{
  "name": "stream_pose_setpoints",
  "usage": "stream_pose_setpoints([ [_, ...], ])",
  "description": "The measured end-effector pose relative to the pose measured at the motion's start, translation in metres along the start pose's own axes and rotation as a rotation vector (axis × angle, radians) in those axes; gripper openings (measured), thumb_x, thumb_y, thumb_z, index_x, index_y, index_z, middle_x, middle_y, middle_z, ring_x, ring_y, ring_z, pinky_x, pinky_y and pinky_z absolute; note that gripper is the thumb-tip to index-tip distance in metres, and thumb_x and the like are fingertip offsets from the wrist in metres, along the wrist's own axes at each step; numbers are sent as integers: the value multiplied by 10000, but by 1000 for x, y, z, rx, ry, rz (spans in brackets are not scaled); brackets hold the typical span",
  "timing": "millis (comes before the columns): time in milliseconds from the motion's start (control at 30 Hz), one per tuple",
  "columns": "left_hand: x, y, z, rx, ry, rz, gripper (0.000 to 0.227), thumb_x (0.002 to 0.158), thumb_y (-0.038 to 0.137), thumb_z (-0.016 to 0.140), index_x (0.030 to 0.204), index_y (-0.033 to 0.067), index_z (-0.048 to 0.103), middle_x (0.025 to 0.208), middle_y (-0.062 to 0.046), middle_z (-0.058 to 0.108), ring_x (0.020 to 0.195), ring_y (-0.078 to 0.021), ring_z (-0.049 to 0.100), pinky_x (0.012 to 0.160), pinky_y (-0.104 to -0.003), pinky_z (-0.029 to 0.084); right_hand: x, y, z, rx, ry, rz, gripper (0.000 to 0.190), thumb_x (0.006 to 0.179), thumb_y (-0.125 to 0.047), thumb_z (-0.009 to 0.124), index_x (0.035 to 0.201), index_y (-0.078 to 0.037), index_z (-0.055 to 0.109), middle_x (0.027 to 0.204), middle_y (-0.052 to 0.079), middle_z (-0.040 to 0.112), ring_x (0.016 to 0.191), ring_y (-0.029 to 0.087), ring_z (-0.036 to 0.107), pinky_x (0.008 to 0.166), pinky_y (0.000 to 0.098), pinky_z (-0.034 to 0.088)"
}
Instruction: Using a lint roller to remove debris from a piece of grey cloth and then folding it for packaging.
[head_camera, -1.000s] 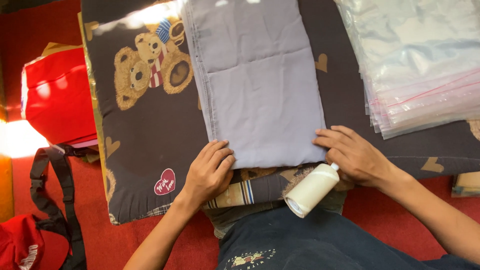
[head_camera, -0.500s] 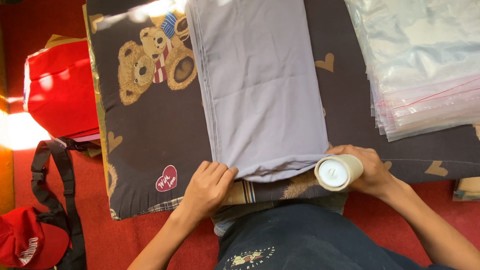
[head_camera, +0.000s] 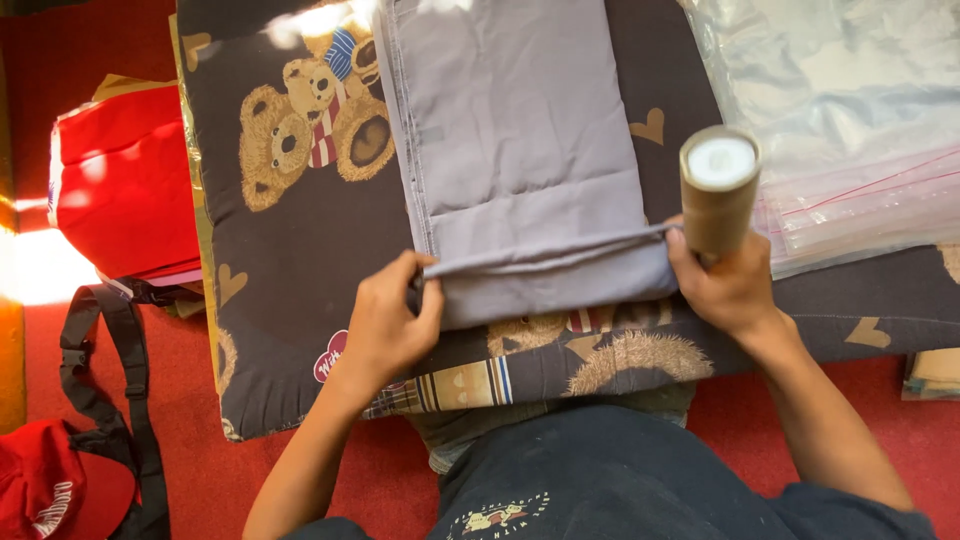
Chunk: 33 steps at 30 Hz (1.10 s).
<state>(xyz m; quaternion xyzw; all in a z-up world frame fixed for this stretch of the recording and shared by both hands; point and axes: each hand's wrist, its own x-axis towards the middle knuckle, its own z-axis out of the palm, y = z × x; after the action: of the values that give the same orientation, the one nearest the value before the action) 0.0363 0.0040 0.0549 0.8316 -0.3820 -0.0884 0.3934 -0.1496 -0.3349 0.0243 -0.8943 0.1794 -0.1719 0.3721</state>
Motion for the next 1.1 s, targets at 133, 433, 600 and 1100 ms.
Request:
stream_pose_setpoints([
  [133, 33, -18, 12, 7, 216, -45, 17, 904, 77, 637, 894, 68, 647, 656, -171, 646, 640, -389, 678, 605, -433, 531, 38, 29, 24, 14, 234, -146, 129, 1008, -58, 764, 1001, 10, 655, 732, 185, 658, 678, 347, 680, 632, 434, 523],
  [433, 77, -50, 33, 398, 260, -120, 203, 919, 241, 650, 855, 48, 643, 609, -187, 639, 589, -453, 680, 538, -534, 525, 99, 19, 39, -201, 236, -251, 133, 1006, 9, 648, 1022, 2, 517, 677, 197, 591, 628, 399, 669, 584, 459, 528],
  [600, 89, -62, 34, 410, 226, -205, 264, 902, 298, 655, 835, 44, 671, 609, -211, 641, 613, -488, 680, 562, -572, 532, 112, 21, 47, -328, 214, -222, 153, 971, -48, 664, 983, -39, 511, 641, 164, 598, 621, 401, 691, 583, 457, 534],
  [1100, 109, -18, -3, 529, 16, -248, 365, 910, 299, 724, 1072, 21, 551, 919, -260, 663, 807, -498, 711, 670, -605, 566, 110, 0, 33, -294, 179, -87, 268, 1010, -209, 732, 1047, -29, 537, 741, 222, 650, 751, 459, 711, 652, 519, 536],
])
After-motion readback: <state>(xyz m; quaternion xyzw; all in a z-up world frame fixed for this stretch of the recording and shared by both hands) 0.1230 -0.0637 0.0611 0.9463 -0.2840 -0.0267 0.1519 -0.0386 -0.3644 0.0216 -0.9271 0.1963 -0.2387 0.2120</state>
